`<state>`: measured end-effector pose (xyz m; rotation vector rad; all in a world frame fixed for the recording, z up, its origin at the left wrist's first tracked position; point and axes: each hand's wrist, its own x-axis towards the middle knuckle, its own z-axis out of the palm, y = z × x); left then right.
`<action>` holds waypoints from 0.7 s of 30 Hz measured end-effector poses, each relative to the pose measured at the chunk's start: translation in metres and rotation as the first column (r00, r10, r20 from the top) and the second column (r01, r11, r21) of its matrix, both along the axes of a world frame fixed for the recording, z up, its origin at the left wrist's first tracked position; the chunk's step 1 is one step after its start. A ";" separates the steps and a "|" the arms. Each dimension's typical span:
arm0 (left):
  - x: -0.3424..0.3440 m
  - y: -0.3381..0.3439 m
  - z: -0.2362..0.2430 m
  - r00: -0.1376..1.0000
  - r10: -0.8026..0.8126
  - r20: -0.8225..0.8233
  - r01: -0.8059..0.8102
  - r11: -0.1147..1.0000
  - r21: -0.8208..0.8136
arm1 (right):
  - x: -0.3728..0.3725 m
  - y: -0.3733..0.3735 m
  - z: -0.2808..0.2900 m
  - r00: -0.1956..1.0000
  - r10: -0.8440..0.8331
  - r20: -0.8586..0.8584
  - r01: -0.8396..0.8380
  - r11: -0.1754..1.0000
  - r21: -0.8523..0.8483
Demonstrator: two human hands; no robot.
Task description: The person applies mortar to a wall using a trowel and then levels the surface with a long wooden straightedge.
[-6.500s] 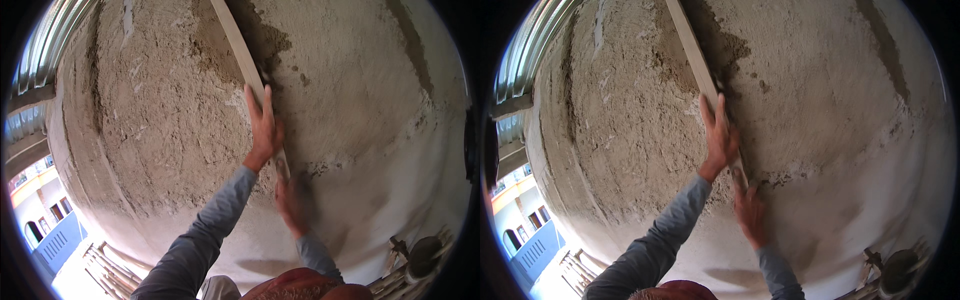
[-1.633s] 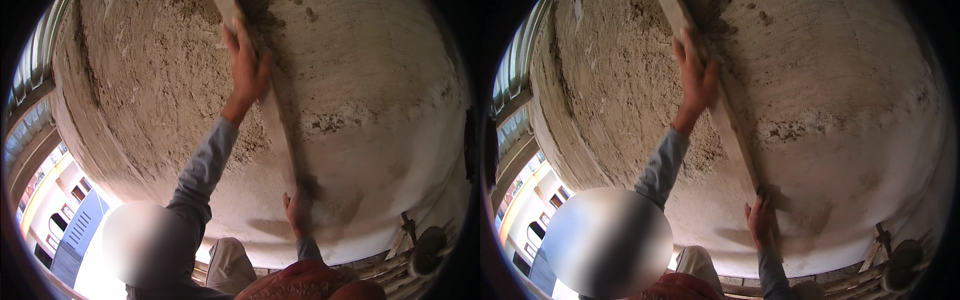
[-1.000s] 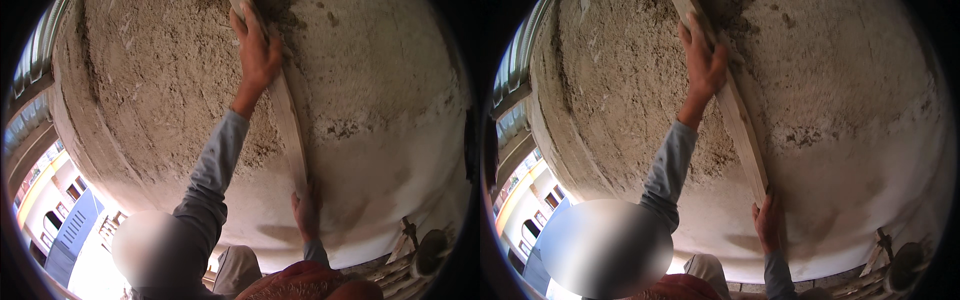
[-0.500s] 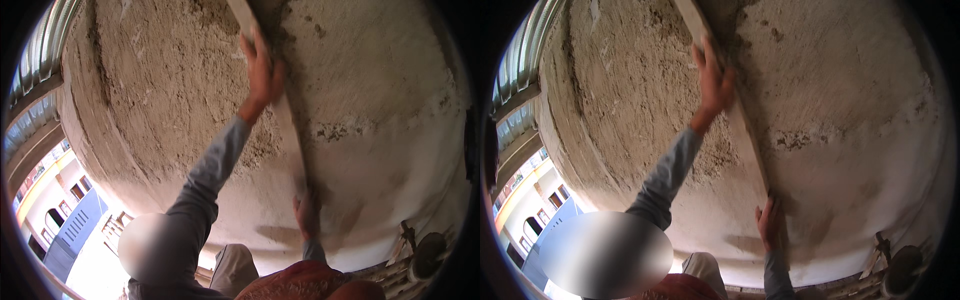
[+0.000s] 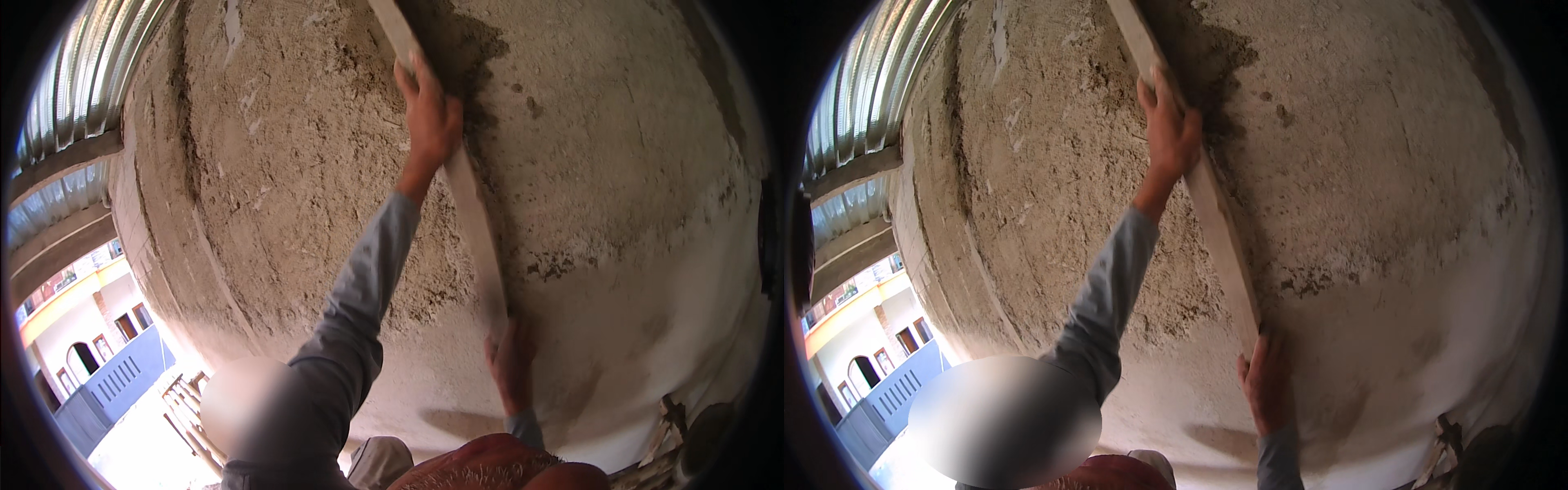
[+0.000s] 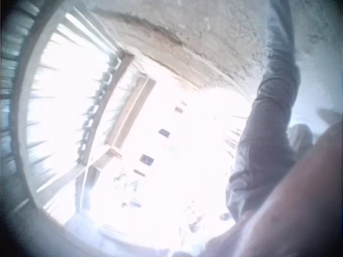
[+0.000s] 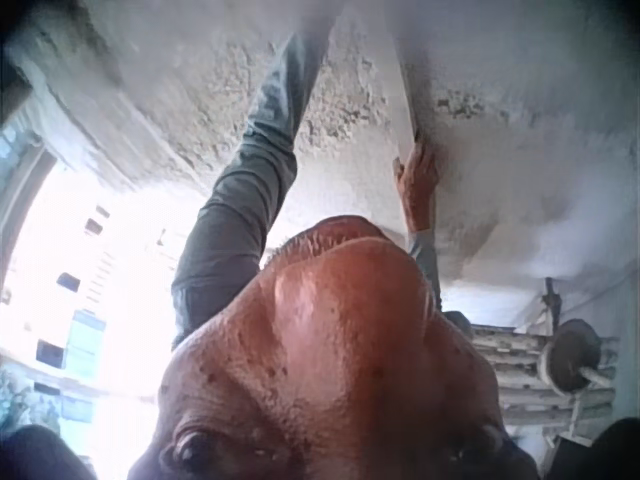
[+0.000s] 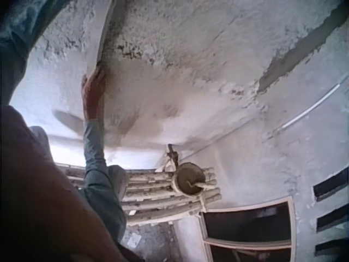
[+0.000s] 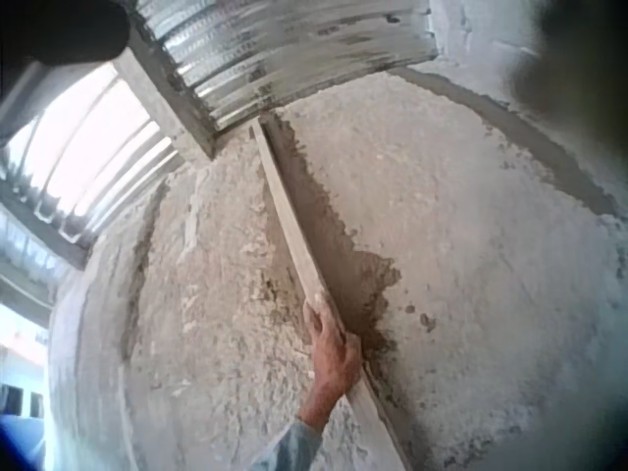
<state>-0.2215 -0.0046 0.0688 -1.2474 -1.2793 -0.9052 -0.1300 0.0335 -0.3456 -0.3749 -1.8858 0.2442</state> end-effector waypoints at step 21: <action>-0.001 -0.001 -0.022 0.999 0.005 0.036 -0.002 0.997 -0.078 | -0.007 -0.008 -0.031 0.999 0.033 0.005 -0.033 0.998 -0.049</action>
